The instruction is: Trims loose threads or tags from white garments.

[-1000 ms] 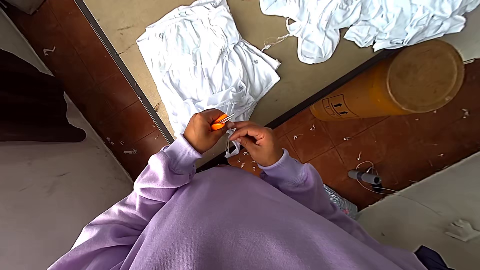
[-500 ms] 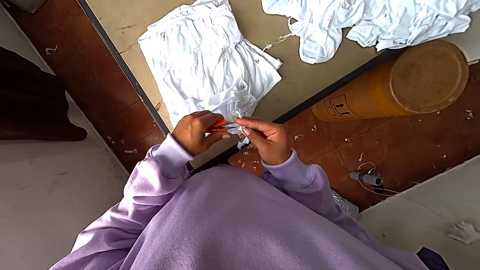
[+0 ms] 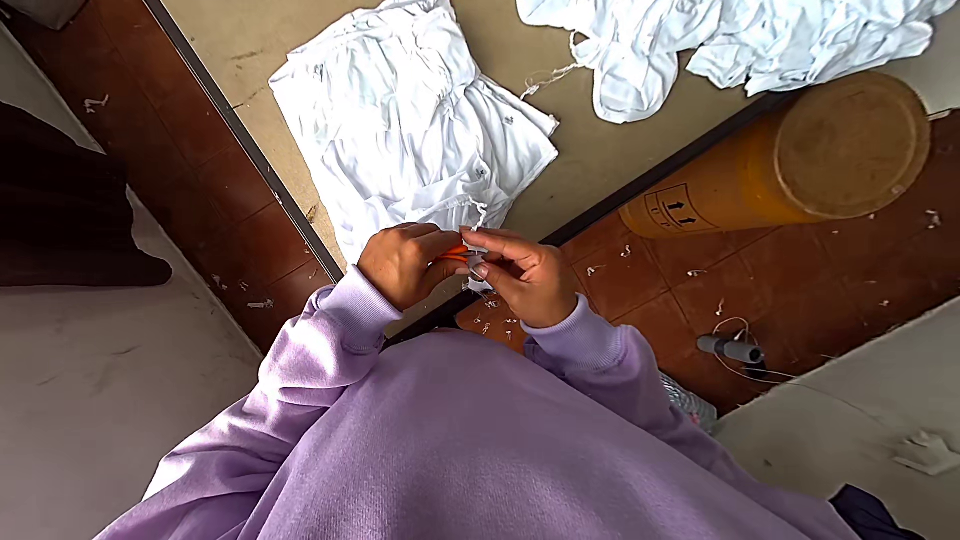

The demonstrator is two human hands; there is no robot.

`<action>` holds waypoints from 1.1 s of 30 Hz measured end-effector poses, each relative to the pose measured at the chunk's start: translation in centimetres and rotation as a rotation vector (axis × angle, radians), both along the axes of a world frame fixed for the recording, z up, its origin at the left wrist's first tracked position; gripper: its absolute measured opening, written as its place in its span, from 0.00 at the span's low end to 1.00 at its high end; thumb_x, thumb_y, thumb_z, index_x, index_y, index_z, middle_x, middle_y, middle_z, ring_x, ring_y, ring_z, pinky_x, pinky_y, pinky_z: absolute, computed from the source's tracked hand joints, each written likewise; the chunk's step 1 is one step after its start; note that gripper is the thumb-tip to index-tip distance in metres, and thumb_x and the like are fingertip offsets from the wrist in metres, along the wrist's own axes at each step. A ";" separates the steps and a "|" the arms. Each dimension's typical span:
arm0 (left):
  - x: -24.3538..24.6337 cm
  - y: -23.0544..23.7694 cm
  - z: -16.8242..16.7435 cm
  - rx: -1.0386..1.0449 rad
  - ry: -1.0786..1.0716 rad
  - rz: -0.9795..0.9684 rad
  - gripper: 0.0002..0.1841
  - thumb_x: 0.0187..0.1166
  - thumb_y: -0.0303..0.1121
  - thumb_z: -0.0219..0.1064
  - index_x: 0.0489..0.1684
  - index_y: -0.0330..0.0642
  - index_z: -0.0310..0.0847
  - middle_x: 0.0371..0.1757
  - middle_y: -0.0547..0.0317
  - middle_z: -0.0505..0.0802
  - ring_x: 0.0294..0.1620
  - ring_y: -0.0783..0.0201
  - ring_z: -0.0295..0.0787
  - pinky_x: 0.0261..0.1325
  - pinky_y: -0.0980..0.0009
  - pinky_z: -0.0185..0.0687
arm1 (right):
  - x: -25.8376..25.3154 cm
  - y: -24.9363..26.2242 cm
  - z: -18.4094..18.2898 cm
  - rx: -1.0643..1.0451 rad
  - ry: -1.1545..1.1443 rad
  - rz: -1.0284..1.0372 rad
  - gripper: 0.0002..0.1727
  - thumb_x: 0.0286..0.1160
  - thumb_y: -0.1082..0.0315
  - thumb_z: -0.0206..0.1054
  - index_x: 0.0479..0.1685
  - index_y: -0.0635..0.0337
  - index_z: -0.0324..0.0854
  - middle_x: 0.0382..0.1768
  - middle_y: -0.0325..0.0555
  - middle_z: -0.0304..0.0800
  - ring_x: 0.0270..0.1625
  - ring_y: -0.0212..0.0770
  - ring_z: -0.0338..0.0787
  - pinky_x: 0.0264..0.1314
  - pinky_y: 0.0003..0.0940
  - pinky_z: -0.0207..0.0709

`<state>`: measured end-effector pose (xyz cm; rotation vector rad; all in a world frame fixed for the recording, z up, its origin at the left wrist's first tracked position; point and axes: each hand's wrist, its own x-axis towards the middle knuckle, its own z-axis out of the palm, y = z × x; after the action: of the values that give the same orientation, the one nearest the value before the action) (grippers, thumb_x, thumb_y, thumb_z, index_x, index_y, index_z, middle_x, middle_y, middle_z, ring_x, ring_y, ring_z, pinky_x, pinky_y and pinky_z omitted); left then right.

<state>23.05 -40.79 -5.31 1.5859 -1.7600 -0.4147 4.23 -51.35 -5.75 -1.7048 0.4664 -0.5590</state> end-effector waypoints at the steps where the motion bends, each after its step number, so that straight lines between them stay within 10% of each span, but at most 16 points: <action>1: 0.0 0.0 -0.2 -0.006 0.041 -0.001 0.15 0.77 0.39 0.71 0.42 0.33 0.93 0.35 0.47 0.95 0.36 0.52 0.95 0.41 0.55 0.89 | 0.0 0.0 0.0 0.000 0.007 0.000 0.20 0.70 0.82 0.65 0.63 0.73 0.85 0.65 0.57 0.88 0.48 0.24 0.91 0.51 0.17 0.84; 6: -0.1 -0.5 -1.6 0.204 0.465 -0.067 0.36 0.69 0.41 0.79 0.72 0.24 0.74 0.27 0.58 0.85 0.24 0.71 0.78 0.31 0.73 0.77 | 0.0 -0.2 0.1 0.086 -0.073 0.022 0.25 0.71 0.82 0.67 0.70 0.75 0.79 0.71 0.57 0.84 0.42 0.23 0.89 0.46 0.18 0.85; 10: -0.6 -1.4 -2.7 0.170 0.572 -0.094 0.10 0.75 0.31 0.74 0.31 0.30 0.87 0.22 0.62 0.86 0.22 0.81 0.73 0.29 0.81 0.69 | -3.2 -1.5 0.4 0.028 0.198 -0.030 0.24 0.75 0.72 0.68 0.70 0.73 0.79 0.64 0.50 0.89 0.39 0.24 0.90 0.46 0.23 0.88; 12: -0.4 -1.5 -2.6 0.159 0.535 -0.099 0.11 0.76 0.32 0.72 0.28 0.32 0.87 0.22 0.62 0.86 0.22 0.81 0.73 0.29 0.80 0.69 | -6.2 -3.0 0.7 -0.187 0.773 0.070 0.18 0.81 0.63 0.68 0.57 0.71 0.88 0.47 0.60 0.93 0.42 0.51 0.92 0.50 0.52 0.85; 14: -0.1 -1.5 -2.4 0.156 0.479 -0.125 0.12 0.77 0.33 0.72 0.30 0.32 0.88 0.24 0.59 0.88 0.23 0.78 0.76 0.31 0.77 0.72 | -7.6 -3.6 -0.2 -0.258 1.210 0.257 0.19 0.85 0.59 0.67 0.53 0.69 0.90 0.55 0.70 0.90 0.63 0.71 0.87 0.65 0.74 0.73; 20: 0.4 -2.4 -2.0 0.189 0.431 -0.239 0.12 0.76 0.34 0.72 0.31 0.31 0.89 0.26 0.57 0.89 0.24 0.75 0.77 0.30 0.75 0.71 | -3.6 -0.2 -2.5 -0.283 0.213 0.057 0.12 0.73 0.71 0.65 0.44 0.61 0.95 0.71 0.63 0.84 0.84 0.70 0.69 0.86 0.62 0.60; 25: 2.3 -2.1 -1.3 0.120 0.447 0.001 0.11 0.76 0.31 0.72 0.28 0.31 0.86 0.22 0.64 0.84 0.22 0.82 0.72 0.29 0.82 0.68 | -2.2 0.4 -3.9 -0.047 0.218 0.026 0.13 0.76 0.81 0.60 0.46 0.70 0.92 0.46 0.53 0.96 0.50 0.35 0.94 0.59 0.30 0.85; 28: 3.7 -1.3 -1.4 0.142 0.342 0.240 0.12 0.78 0.35 0.71 0.32 0.33 0.86 0.23 0.64 0.84 0.22 0.80 0.73 0.31 0.79 0.70 | -2.7 0.4 -3.4 0.148 0.199 0.018 0.15 0.78 0.80 0.59 0.56 0.73 0.88 0.54 0.54 0.95 0.49 0.33 0.96 0.57 0.29 0.89; 33: 2.7 0.3 0.2 0.379 0.218 0.252 0.27 0.76 0.40 0.74 0.64 0.27 0.77 0.44 0.37 0.91 0.42 0.45 0.90 0.50 0.45 0.85 | -2.2 0.2 -1.6 0.332 0.118 0.075 0.30 0.71 0.86 0.62 0.78 0.75 0.71 0.77 0.56 0.80 0.49 0.35 0.97 0.52 0.29 0.92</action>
<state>25.77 -40.47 -5.10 1.9146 -1.3499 -0.7993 2.02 -51.13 -7.40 -1.4339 0.5447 -0.3075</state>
